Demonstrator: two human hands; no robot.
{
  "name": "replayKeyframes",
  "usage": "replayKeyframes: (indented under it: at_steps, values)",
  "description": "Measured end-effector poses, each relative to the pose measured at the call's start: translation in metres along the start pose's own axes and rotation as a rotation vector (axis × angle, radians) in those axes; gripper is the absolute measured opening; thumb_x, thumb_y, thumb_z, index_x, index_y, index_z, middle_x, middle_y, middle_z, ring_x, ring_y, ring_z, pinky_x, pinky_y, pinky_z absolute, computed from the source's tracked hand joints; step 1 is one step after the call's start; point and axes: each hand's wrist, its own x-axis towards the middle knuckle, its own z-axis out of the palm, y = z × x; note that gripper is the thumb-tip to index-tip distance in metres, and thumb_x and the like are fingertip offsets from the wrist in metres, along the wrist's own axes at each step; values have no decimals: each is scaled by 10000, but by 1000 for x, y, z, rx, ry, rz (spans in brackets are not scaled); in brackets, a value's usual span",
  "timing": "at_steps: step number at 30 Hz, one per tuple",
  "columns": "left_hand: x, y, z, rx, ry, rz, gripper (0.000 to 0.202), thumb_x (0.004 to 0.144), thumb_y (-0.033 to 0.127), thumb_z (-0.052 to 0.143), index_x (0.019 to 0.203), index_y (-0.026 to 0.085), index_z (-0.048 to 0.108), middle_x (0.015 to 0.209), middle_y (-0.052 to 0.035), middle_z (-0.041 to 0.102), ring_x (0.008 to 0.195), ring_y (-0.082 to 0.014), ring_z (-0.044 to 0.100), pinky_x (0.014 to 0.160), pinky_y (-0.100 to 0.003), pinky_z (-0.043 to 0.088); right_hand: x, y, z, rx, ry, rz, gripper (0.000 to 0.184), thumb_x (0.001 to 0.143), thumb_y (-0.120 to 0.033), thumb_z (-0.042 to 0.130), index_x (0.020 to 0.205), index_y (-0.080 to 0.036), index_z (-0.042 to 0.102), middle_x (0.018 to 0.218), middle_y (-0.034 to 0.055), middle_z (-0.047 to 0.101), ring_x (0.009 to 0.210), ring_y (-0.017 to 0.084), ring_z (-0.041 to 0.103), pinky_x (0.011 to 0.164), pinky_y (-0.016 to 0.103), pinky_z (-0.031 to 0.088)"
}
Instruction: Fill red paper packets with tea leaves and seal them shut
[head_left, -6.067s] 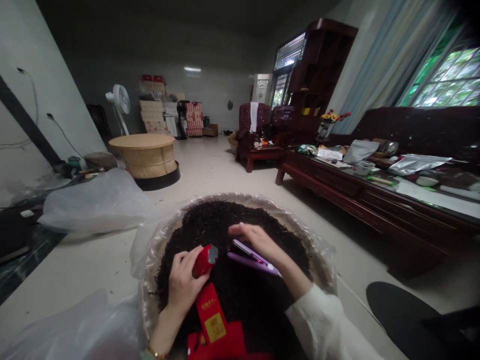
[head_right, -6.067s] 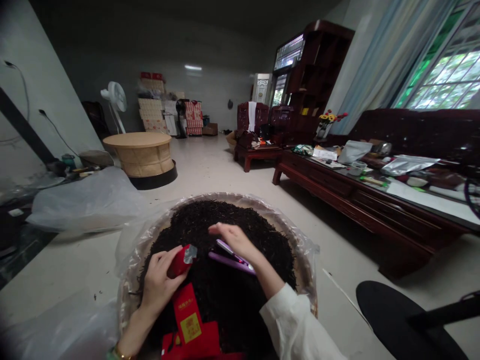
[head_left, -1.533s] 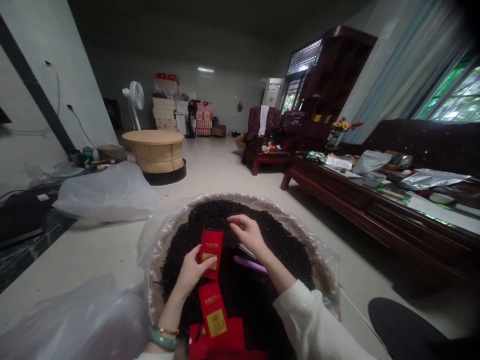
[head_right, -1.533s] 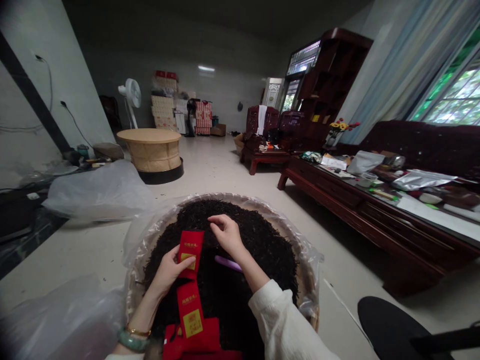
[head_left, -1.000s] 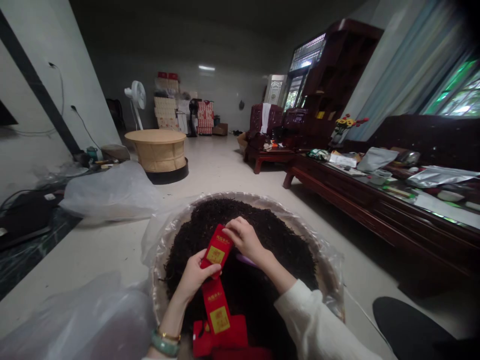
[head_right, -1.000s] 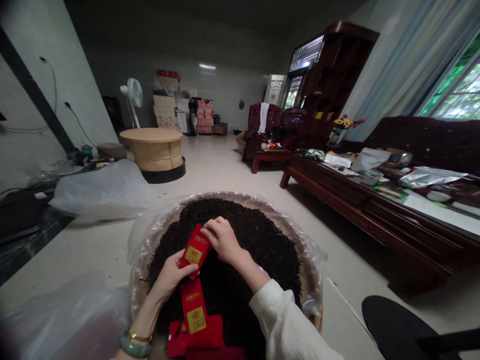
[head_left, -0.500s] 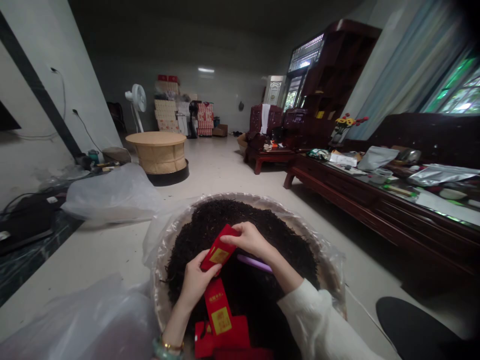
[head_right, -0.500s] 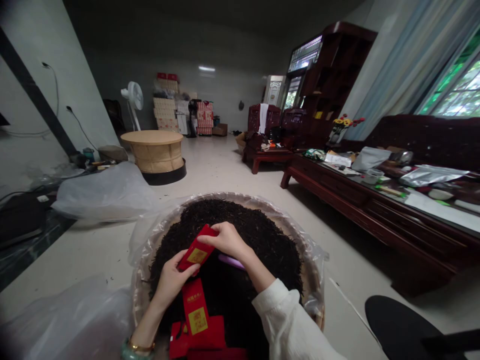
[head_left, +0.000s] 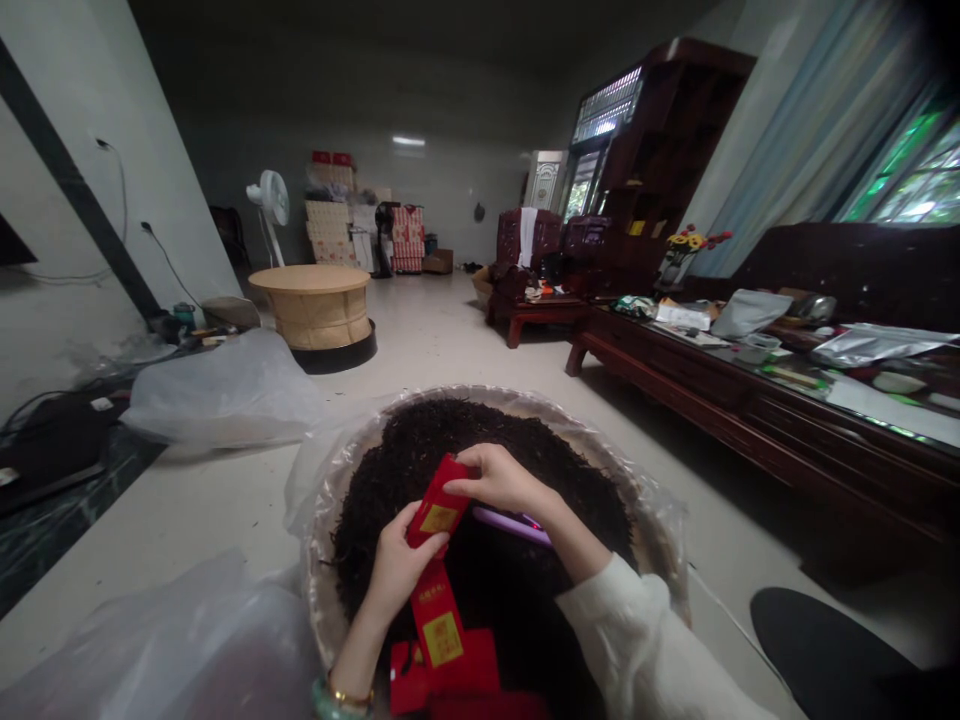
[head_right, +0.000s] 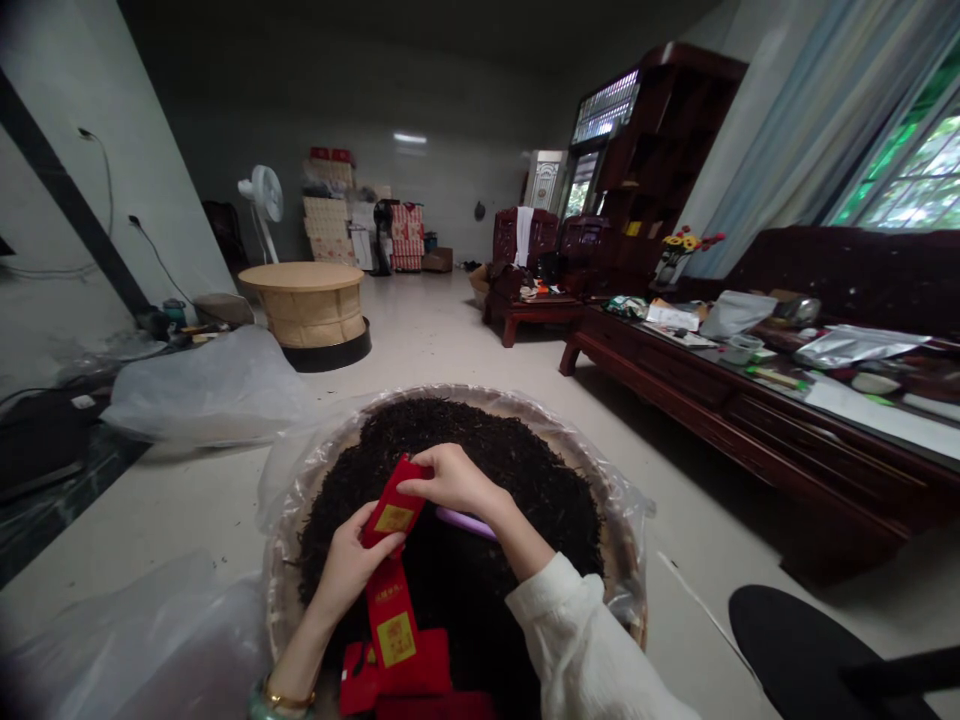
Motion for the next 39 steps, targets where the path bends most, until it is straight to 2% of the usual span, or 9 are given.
replayKeyframes:
  at_steps: [3,8,14,19,22,27,31,34,39]
  values:
    - [-1,2,1,-74,-85,-22,392,612,260,715,983,168,629,898,-34,736,815,-227,687,769,-351,539,0,1,1,59,-85,26,133,763,-238,623,695,-140,680,607,-35,608,546,95,487,531,195,363]
    - [-1,9,4,-306,-227,-219,513,679,484,686,1044,135,596,800,-58,725,645,-214,688,587,-314,539,1,-2,5,-53,-179,-73,229,802,-198,572,584,-139,611,520,-52,505,506,76,421,504,189,313]
    - [-2,11,4,-452,-189,-255,559,605,458,771,1028,134,603,758,-38,714,651,-188,682,604,-269,521,2,-8,3,-51,-176,-38,95,784,-151,588,709,-148,646,612,-30,600,559,98,505,527,194,345]
    - [-2,15,2,-532,-271,-325,552,674,544,696,1028,130,606,815,-71,719,626,-198,686,565,-282,524,2,-7,4,-62,-168,-70,100,783,-120,575,725,-147,651,637,-21,615,586,111,533,552,212,375]
    - [-2,20,2,-566,-207,-328,524,687,547,685,987,124,614,778,-66,718,612,-195,686,565,-278,528,2,-1,8,90,-84,-66,101,780,-141,594,846,-160,669,754,0,662,690,129,592,640,230,442]
    - [-5,23,8,-646,-25,-270,532,628,476,759,1009,136,611,786,-54,728,668,-199,693,631,-285,538,-3,11,26,159,328,2,331,701,-216,693,1028,-196,652,956,39,659,767,142,588,680,260,473]
    - [-7,22,9,-660,-8,-237,485,598,417,790,961,135,635,792,-48,729,700,-189,687,653,-268,530,-15,18,38,270,326,89,157,727,-274,670,846,-173,693,766,21,667,667,138,591,613,247,467]
    - [-7,24,8,-600,-20,-206,434,605,404,789,915,138,645,727,-23,718,620,-153,661,592,-230,506,-21,20,42,278,349,85,87,701,-260,694,703,-173,693,709,16,663,664,141,597,612,241,457]
    - [-7,27,10,-573,53,-219,384,571,445,793,740,135,643,594,12,669,502,-118,597,507,-211,465,-25,22,44,321,300,94,120,697,-277,707,754,-171,709,678,10,646,633,131,578,590,238,451]
